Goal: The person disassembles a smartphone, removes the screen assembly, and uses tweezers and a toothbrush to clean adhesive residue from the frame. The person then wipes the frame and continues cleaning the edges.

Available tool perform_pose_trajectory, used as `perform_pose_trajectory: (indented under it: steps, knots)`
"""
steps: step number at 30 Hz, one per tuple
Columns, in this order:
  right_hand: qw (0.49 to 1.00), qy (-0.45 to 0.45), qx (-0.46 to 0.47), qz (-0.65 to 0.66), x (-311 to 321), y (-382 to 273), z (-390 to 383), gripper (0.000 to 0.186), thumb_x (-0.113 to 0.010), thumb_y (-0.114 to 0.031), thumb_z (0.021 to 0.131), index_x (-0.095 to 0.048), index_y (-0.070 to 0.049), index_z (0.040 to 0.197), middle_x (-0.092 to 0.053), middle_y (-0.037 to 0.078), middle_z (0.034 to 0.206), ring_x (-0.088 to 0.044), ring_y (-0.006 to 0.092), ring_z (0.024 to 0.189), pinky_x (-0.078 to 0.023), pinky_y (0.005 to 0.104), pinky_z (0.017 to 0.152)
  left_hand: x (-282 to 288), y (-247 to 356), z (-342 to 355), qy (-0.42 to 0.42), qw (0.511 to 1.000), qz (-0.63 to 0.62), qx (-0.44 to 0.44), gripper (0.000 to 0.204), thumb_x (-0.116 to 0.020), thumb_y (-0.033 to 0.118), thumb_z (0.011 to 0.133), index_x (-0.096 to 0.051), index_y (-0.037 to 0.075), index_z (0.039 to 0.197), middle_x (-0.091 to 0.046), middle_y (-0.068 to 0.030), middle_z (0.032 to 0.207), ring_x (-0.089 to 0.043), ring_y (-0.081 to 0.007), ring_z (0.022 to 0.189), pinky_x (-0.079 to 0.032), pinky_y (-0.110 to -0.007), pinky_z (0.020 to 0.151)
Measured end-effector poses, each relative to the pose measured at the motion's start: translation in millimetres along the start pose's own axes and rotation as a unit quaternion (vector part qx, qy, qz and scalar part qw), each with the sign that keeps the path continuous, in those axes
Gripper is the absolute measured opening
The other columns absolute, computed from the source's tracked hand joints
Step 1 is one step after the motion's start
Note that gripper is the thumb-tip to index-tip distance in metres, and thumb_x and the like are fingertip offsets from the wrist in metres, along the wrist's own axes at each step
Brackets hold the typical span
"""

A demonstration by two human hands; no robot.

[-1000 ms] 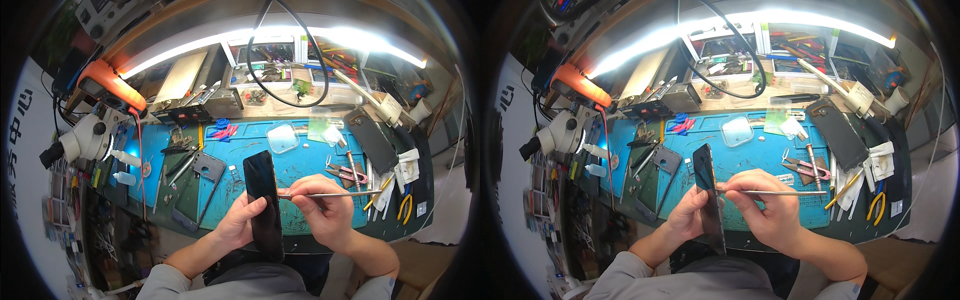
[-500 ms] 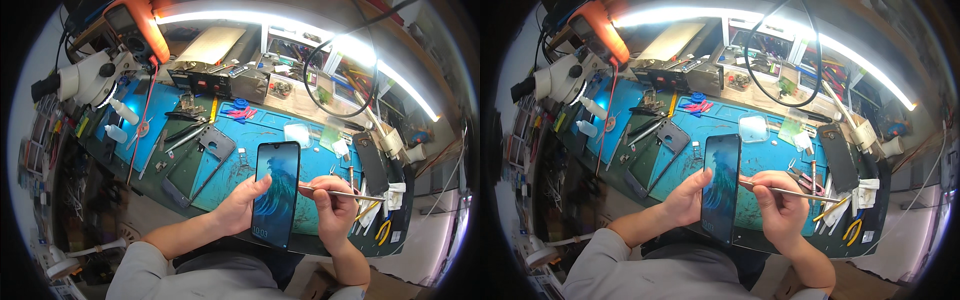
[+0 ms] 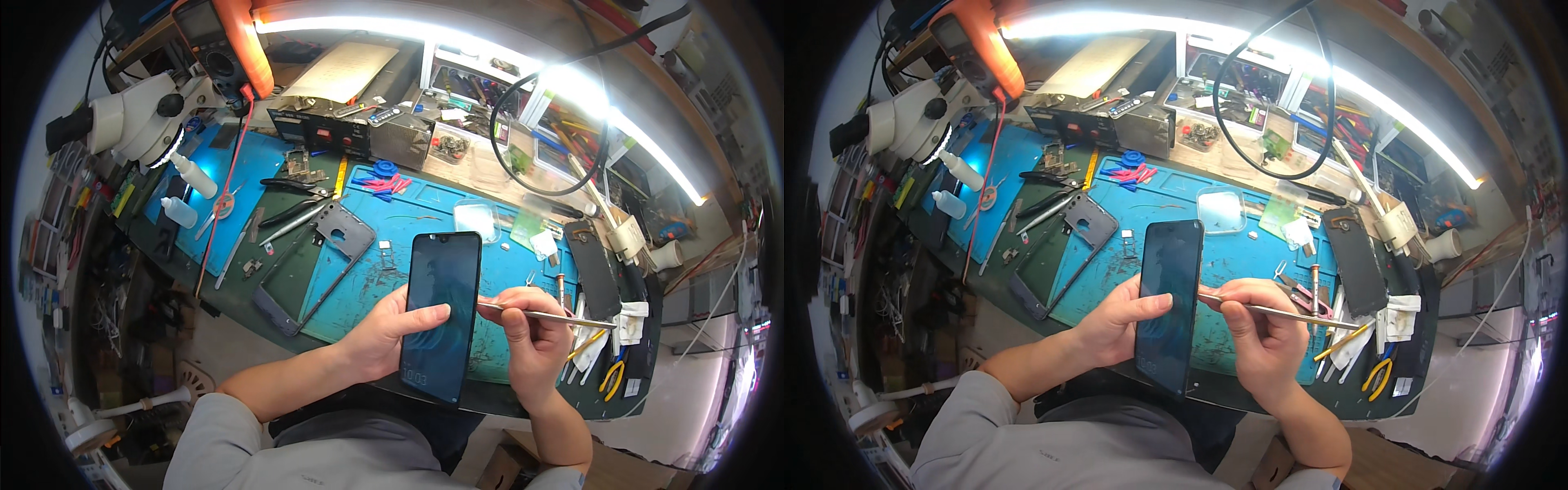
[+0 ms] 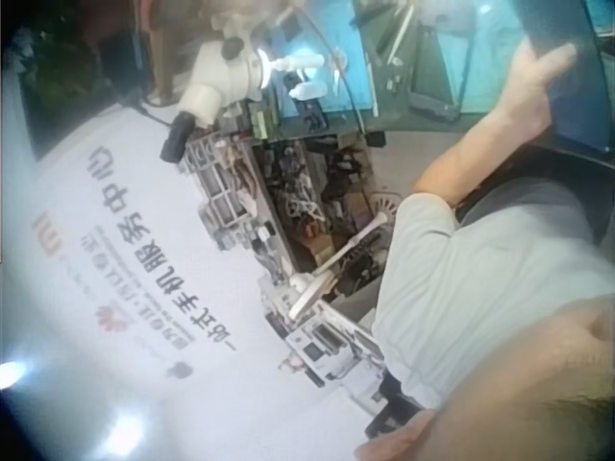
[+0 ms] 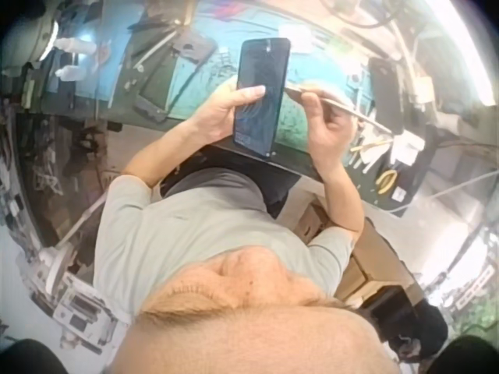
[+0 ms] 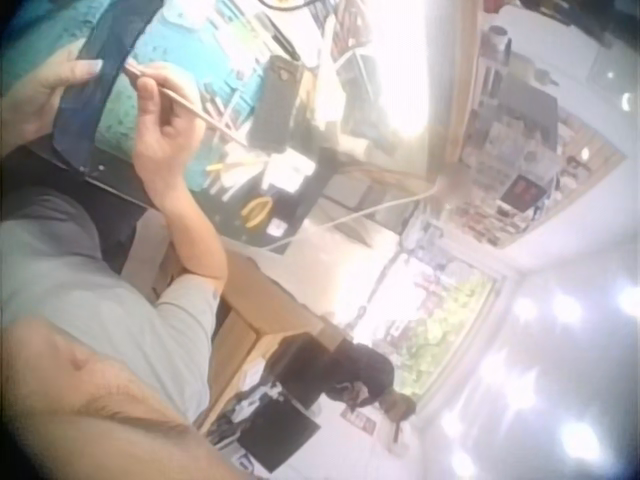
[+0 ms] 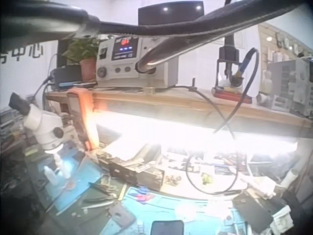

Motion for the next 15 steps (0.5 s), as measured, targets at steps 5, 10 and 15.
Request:
perform_pose_trajectory:
  steps: [5, 10, 15]
  knots:
    - [1.0, -0.002, -0.004, -0.009, 0.5, 0.3, 0.1, 0.014, -0.07, -0.007, 0.105, -0.067, 0.004, 0.113, -0.071, 0.015, 0.114, -0.073, 0.018, 0.099, -0.06, 0.0273, 0.084, -1.1, 0.1, -0.9, -0.019, 1.0, 0.001, 0.001, 0.045, -0.069, 0.016, 0.106, -0.052, 0.005, 0.146, -0.067, -0.0083, 0.134, -0.069, -0.0161, 0.117, -0.061, -0.038, 0.1]
    - [1.0, -0.001, 0.0, -0.013, -0.7, -1.4, 0.7, 0.014, -0.071, -0.007, 0.105, -0.068, 0.004, 0.113, -0.071, 0.014, 0.114, -0.072, 0.0153, 0.096, -0.057, 0.0233, 0.079, -3.7, 1.5, -1.5, -0.017, 1.0, 0.003, -0.008, 0.043, -0.068, 0.015, 0.107, -0.052, 0.005, 0.146, -0.067, -0.008, 0.134, -0.068, -0.0161, 0.118, -0.06, -0.038, 0.102]
    - [0.999, -0.013, 0.01, -0.04, -1.0, -5.9, 0.4, 0.014, -0.071, -0.007, 0.105, -0.068, 0.004, 0.113, -0.072, 0.014, 0.114, -0.071, 0.0134, 0.095, -0.056, 0.0216, 0.076, -5.6, 1.6, -1.9, -0.028, 1.0, -0.008, -0.005, 0.043, -0.068, 0.014, 0.107, -0.052, 0.006, 0.146, -0.067, -0.0083, 0.135, -0.068, -0.0161, 0.119, -0.06, -0.038, 0.102]
Point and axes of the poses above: each hand's wrist, its own z-axis towards the middle knuckle, its own x-axis out of the back of the hand, y = z × x, the point moved 10 cm from there along z, towards the middle knuckle
